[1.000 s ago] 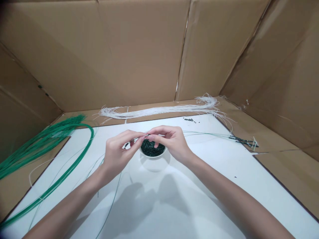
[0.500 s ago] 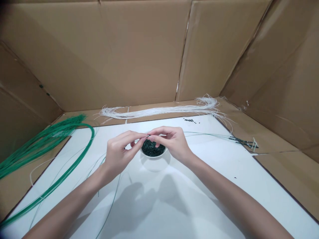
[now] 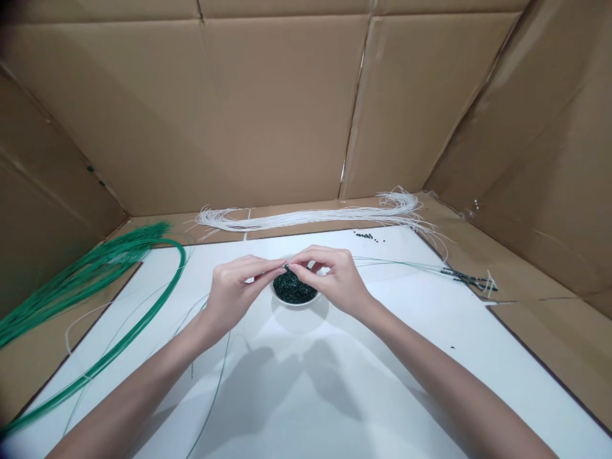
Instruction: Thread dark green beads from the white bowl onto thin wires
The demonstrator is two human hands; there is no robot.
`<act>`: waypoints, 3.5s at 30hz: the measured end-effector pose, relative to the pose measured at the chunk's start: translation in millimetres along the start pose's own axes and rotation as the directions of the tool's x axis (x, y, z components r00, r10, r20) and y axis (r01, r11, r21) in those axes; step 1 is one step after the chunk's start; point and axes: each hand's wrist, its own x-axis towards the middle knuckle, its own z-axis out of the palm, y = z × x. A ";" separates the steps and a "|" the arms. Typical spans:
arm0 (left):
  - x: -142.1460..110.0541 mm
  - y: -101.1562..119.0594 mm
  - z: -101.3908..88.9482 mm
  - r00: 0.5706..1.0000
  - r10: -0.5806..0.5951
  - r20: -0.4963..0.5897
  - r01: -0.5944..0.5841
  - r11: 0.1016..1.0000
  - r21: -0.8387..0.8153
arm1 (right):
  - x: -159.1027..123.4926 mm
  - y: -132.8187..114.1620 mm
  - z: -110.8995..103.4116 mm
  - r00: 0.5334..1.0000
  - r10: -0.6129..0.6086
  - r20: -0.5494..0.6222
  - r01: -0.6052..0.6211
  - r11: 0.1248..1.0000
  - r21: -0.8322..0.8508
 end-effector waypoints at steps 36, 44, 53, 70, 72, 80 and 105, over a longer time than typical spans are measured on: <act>11.8 -42.9 -4.8 0.570 -0.571 0.591 0.819 0.335 -0.466 | 15.0 39.2 18.0 0.849 0.220 0.480 0.083 0.842 -0.534; 13.8 -24.7 -9.2 0.692 -0.504 0.517 0.719 0.539 -0.438 | 8.0 36.5 0.2 0.976 0.165 0.143 -0.164 0.986 -0.019; 9.0 12.7 -17.3 0.857 -0.455 0.240 0.498 0.851 -0.166 | 5.1 22.0 -2.5 0.988 0.145 0.046 -0.152 0.932 0.328; 6.2 32.3 -18.4 0.906 -0.407 0.118 0.423 0.852 -0.307 | -1.3 1.0 -2.1 0.990 0.143 -0.016 -0.124 0.906 0.405; 5.4 32.9 -18.1 0.908 -0.402 0.120 0.419 0.857 -0.301 | -1.8 1.2 -1.9 0.991 0.133 -0.014 -0.115 0.902 0.417; 4.1 34.2 -16.1 0.950 -0.306 0.071 0.314 0.928 -0.203 | -3.4 -0.7 -0.8 0.992 0.123 -0.016 -0.102 0.884 0.455; 3.8 41.8 -14.2 0.983 -0.182 0.037 0.185 0.973 -0.140 | -6.3 3.8 4.1 0.994 0.113 -0.007 -0.088 0.812 0.577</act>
